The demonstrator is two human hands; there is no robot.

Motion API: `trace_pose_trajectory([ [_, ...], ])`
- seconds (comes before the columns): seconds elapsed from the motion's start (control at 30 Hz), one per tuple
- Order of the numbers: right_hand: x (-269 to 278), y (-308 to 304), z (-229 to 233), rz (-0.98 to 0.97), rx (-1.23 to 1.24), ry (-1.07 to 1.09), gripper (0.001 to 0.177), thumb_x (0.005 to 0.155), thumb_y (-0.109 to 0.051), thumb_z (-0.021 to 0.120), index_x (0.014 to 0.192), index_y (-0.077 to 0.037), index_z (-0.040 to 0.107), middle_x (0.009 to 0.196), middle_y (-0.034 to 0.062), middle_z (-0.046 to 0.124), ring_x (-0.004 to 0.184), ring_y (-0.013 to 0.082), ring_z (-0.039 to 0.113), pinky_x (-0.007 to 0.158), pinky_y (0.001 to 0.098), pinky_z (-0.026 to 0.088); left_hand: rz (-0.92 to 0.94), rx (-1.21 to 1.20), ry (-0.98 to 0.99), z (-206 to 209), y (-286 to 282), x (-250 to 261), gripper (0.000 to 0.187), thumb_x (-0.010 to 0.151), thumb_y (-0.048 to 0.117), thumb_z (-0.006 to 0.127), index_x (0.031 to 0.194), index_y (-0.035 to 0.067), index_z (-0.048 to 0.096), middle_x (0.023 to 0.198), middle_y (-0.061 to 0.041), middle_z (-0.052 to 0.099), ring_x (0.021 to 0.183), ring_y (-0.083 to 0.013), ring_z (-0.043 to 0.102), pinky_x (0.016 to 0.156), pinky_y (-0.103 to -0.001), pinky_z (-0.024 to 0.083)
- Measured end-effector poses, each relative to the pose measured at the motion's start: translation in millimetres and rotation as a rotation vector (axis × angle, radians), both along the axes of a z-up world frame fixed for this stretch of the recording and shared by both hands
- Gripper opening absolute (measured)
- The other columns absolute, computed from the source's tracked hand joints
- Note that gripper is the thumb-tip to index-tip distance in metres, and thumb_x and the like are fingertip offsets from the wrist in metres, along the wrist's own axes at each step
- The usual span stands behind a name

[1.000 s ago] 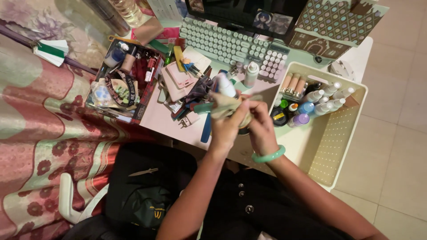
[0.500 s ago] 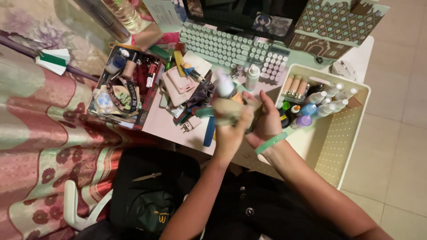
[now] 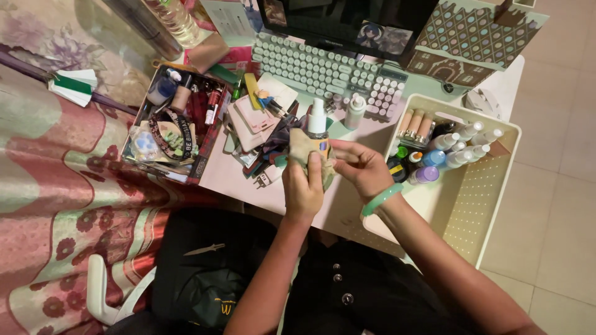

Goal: Organizing and cleaning various cosmetic bottles and containers into a storage basket on a desk.

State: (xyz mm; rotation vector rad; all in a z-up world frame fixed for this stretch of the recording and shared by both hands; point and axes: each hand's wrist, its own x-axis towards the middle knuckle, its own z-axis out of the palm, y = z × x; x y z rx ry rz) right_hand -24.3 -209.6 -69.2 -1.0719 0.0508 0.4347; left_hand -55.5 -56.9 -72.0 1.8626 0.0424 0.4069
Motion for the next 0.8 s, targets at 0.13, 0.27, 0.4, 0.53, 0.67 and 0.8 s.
trace_pose_trajectory([
  [0.13, 27, 2, -51, 0.041, -0.098, -0.1, 0.038, 0.091, 0.005, 0.069, 0.128, -0.001, 0.063, 0.112, 0.0113, 0.074, 0.1, 0.0127, 0.069, 0.089, 0.0257, 0.057, 0.027, 0.046, -0.07, -16, 6, 7, 0.039, 0.109, 0.029, 0.051, 0.121, -0.007, 0.058, 0.101, -0.022, 0.072, 0.092, -0.0365, 0.072, 0.082, -0.046, 0.054],
  [0.27, 75, 29, -79, 0.077, -0.585, -0.23, 0.034, 0.094, -0.011, 0.072, 0.127, -0.008, 0.065, 0.109, 0.0139, 0.07, 0.089, 0.0189, 0.07, 0.076, 0.0314, 0.056, 0.239, -0.102, 0.177, -66, 26, 26, 0.043, 0.108, 0.034, 0.052, 0.116, -0.007, 0.062, 0.105, -0.024, 0.071, 0.095, -0.0353, 0.069, 0.084, -0.044, 0.052],
  [0.4, 139, 63, -135, 0.099, -1.222, -0.527, 0.033, 0.088, -0.014, 0.072, 0.121, -0.011, 0.067, 0.114, 0.0205, 0.065, 0.094, 0.0349, 0.071, 0.08, 0.0417, 0.058, 0.3, -0.147, 0.379, -78, 49, 34, 0.045, 0.107, 0.036, 0.058, 0.119, -0.008, 0.059, 0.113, -0.023, 0.07, 0.104, -0.0321, 0.069, 0.093, -0.042, 0.051],
  [0.53, 191, 76, -228, 0.171, -1.545, -0.599, 0.031, 0.082, -0.01, 0.072, 0.113, -0.008, 0.07, 0.119, 0.0246, 0.062, 0.098, 0.0419, 0.069, 0.083, 0.0474, 0.057, 0.179, -0.298, 0.177, -57, 50, 29, 0.061, 0.095, 0.022, 0.066, 0.141, -0.002, 0.035, 0.117, -0.018, 0.063, 0.103, -0.0265, 0.065, 0.092, -0.038, 0.053],
  [0.67, 212, 70, -284, 0.17, -1.693, -0.56, 0.02, 0.088, -0.01, 0.068, 0.107, -0.008, 0.071, 0.124, 0.0216, 0.063, 0.1, 0.0414, 0.07, 0.082, 0.0522, 0.058, 0.036, -0.255, 0.03, -56, 53, 25, 0.076, 0.09, 0.005, 0.072, 0.152, -0.001, 0.028, 0.132, -0.017, 0.058, 0.115, -0.0241, 0.061, 0.101, -0.037, 0.05],
  [0.8, 194, 69, -245, 0.074, -1.628, -0.61, 0.039, 0.079, -0.011, 0.075, 0.117, -0.011, 0.066, 0.114, 0.0195, 0.065, 0.099, 0.0409, 0.068, 0.082, 0.0528, 0.055, -0.019, -0.297, 0.203, -27, 56, 24, 0.074, 0.087, 0.008, 0.071, 0.15, 0.002, 0.032, 0.119, -0.013, 0.067, 0.101, -0.0202, 0.068, 0.088, -0.035, 0.058],
])
